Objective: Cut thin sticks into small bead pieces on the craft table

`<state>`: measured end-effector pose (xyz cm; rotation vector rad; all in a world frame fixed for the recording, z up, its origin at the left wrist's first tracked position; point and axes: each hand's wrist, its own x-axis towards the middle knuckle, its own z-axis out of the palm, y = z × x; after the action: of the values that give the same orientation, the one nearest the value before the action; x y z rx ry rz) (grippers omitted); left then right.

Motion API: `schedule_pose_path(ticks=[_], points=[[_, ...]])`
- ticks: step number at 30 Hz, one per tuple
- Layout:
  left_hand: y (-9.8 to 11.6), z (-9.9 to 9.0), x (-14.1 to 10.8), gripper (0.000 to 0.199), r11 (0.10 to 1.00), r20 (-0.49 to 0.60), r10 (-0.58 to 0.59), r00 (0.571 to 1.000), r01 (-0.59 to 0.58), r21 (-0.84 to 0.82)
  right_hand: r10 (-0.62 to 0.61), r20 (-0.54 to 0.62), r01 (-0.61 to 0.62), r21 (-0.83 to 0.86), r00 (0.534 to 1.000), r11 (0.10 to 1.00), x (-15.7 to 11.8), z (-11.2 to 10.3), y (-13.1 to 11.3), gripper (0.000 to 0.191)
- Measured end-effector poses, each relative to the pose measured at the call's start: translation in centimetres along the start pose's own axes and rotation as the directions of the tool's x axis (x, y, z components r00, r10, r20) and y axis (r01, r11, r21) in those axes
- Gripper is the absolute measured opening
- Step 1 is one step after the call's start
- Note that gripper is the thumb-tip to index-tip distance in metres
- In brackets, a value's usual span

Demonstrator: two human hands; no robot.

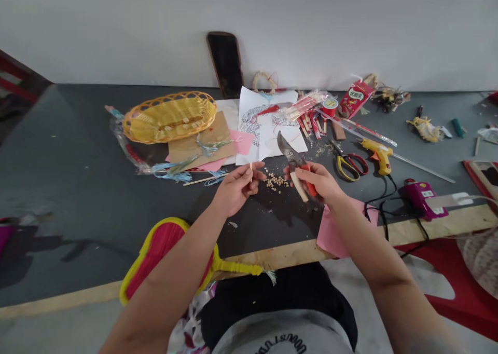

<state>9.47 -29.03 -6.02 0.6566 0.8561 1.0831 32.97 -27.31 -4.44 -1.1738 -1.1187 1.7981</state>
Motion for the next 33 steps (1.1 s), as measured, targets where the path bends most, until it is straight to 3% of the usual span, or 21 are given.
schedule_pose_path(ticks=[5,9,11,13,16,19,22,24,27,33], points=[[-0.1,0.2,-0.3,0.038,0.999,0.029,-0.049,0.998,0.049,0.008,-0.066,0.086,0.061,0.058,0.994,0.996,-0.1,0.8,0.7,0.039],[-0.2,0.3,-0.5,0.042,0.999,0.03,-0.052,0.998,0.051,0.009,-0.098,0.246,0.078,0.092,0.964,0.993,-0.8,1.2,0.6,0.043],[-0.2,0.4,-0.6,0.046,1.0,0.005,-0.012,1.0,0.012,0.023,-0.18,0.271,0.17,0.063,0.946,0.983,-1.3,1.3,0.5,0.035],[-0.1,0.4,-0.7,0.048,0.998,-0.03,0.046,0.998,-0.044,0.051,-0.286,0.233,0.309,-0.069,0.929,0.948,-1.6,1.3,0.5,0.02],[0.1,0.5,-0.8,0.045,0.989,-0.053,0.125,0.991,-0.121,0.085,-0.446,0.195,0.486,-0.407,0.873,0.773,-1.8,1.3,0.7,0.02],[0.2,0.6,-0.8,0.04,0.979,-0.053,0.184,0.981,-0.178,0.101,-0.564,0.277,0.578,-0.665,0.778,0.472,-1.8,1.3,1.0,0.03],[0.3,0.8,-1.0,0.038,0.965,-0.067,0.247,0.967,-0.24,0.107,-0.578,0.333,0.511,-0.842,0.745,0.174,-2.0,1.4,1.1,0.026],[0.4,0.8,-1.1,0.037,0.953,-0.072,0.291,0.954,-0.283,0.106,-0.581,0.35,0.448,-0.893,0.735,0.029,-2.3,1.5,1.1,0.023],[0.3,0.8,-1.1,0.038,0.942,-0.077,0.326,0.942,-0.317,0.11,-0.574,0.389,0.43,-0.9,0.72,-0.071,-2.4,1.5,1.1,0.02],[-0.1,0.6,-1.0,0.041,0.939,-0.09,0.322,0.942,-0.306,0.16,-0.554,0.394,0.406,-0.908,0.733,-0.108,-2.4,1.7,1.4,0.018]])
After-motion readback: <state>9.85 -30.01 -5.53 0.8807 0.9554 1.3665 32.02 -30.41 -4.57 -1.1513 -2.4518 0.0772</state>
